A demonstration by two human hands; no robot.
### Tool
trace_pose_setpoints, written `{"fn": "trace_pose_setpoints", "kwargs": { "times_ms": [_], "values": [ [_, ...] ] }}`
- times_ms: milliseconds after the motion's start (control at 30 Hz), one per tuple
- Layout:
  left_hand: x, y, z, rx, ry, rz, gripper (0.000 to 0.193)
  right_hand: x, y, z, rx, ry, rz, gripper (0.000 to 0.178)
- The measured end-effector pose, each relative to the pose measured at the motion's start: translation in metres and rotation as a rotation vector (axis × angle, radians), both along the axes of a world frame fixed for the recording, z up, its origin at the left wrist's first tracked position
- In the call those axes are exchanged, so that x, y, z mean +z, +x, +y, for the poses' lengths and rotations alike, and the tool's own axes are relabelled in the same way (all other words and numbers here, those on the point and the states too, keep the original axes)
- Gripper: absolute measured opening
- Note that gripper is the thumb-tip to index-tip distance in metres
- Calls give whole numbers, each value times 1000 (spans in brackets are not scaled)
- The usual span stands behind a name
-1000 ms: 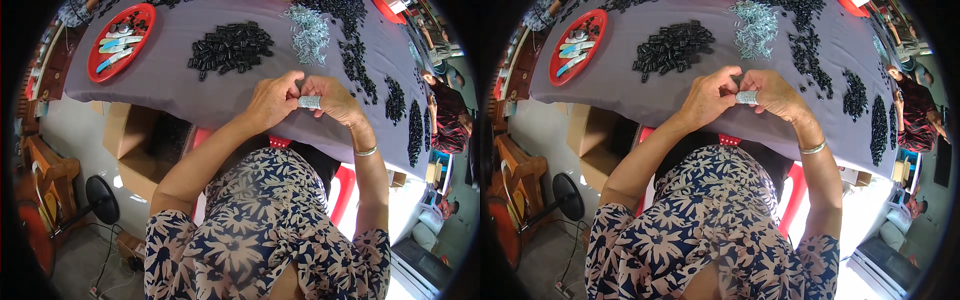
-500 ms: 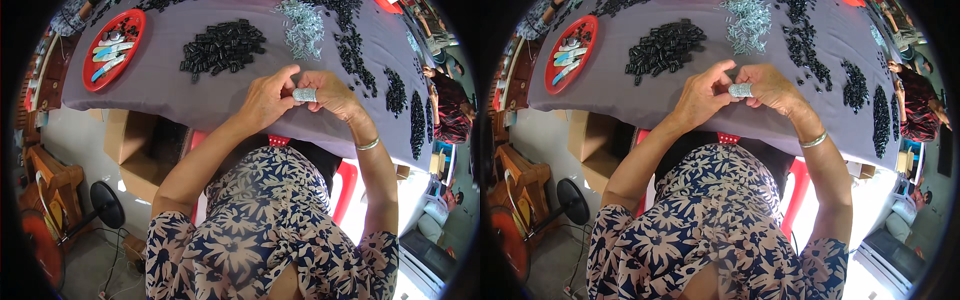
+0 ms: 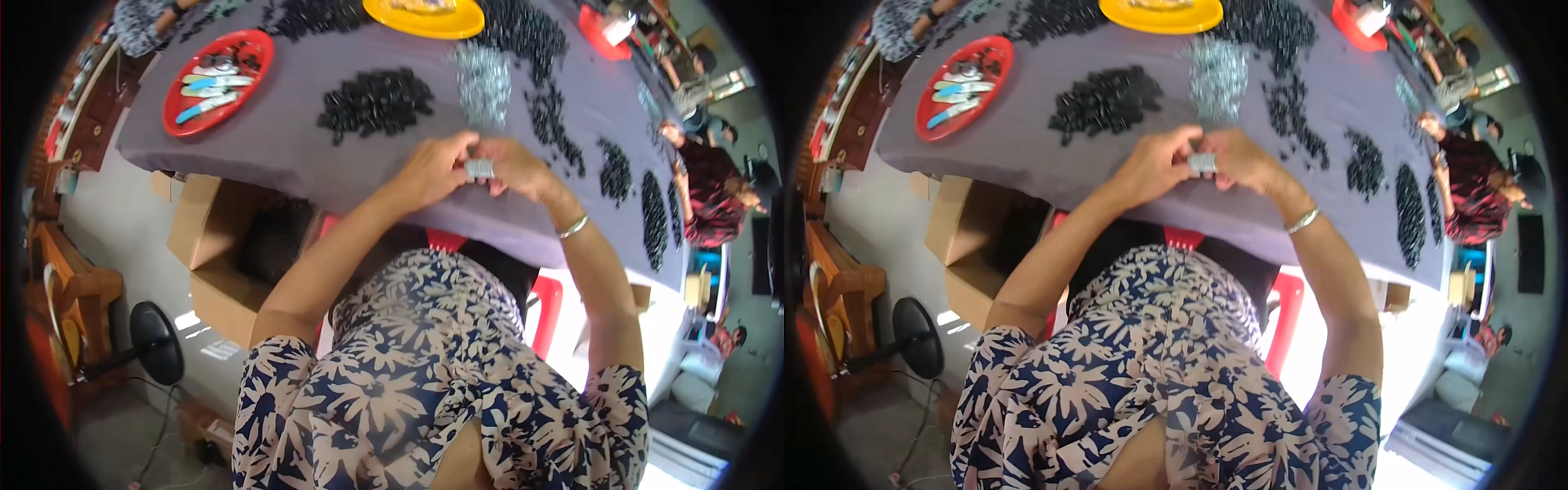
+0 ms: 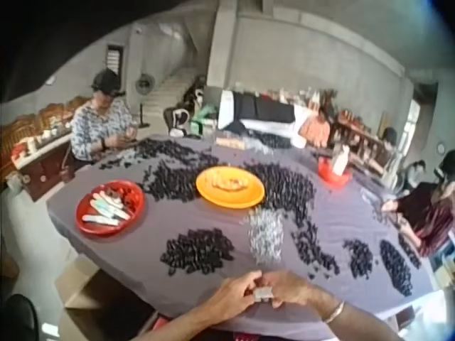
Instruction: Assembling small black plastic parts onto larger silver components at a production table.
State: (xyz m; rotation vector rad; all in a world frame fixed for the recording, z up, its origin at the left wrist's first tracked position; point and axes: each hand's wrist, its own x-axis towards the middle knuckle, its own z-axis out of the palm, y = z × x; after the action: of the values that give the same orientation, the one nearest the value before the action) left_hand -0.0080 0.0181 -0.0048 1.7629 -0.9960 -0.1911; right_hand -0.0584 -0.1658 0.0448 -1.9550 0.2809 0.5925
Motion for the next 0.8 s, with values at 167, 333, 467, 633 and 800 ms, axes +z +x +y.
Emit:
{"fn": "trace_pose_setpoints", "kwargs": {
  "times_ms": [167,333,467,633,800],
  "values": [
    [18,11,27,289,-60,-378,20,7,0,33,-63,-97,-360,26],
    [46,38,74,699,127,-561,9,-5,40,69,30,-477,-1030,109],
    [25,37,101,742,256,-650,81,-9,79,75,88,-667,-927,121],
    [10,66,107,537,354,-589,112,-25,113,84,169,-747,-906,115],
    [8,96,107,498,387,-541,113,-39,137,112,193,-682,-1047,94]
  ]
}}
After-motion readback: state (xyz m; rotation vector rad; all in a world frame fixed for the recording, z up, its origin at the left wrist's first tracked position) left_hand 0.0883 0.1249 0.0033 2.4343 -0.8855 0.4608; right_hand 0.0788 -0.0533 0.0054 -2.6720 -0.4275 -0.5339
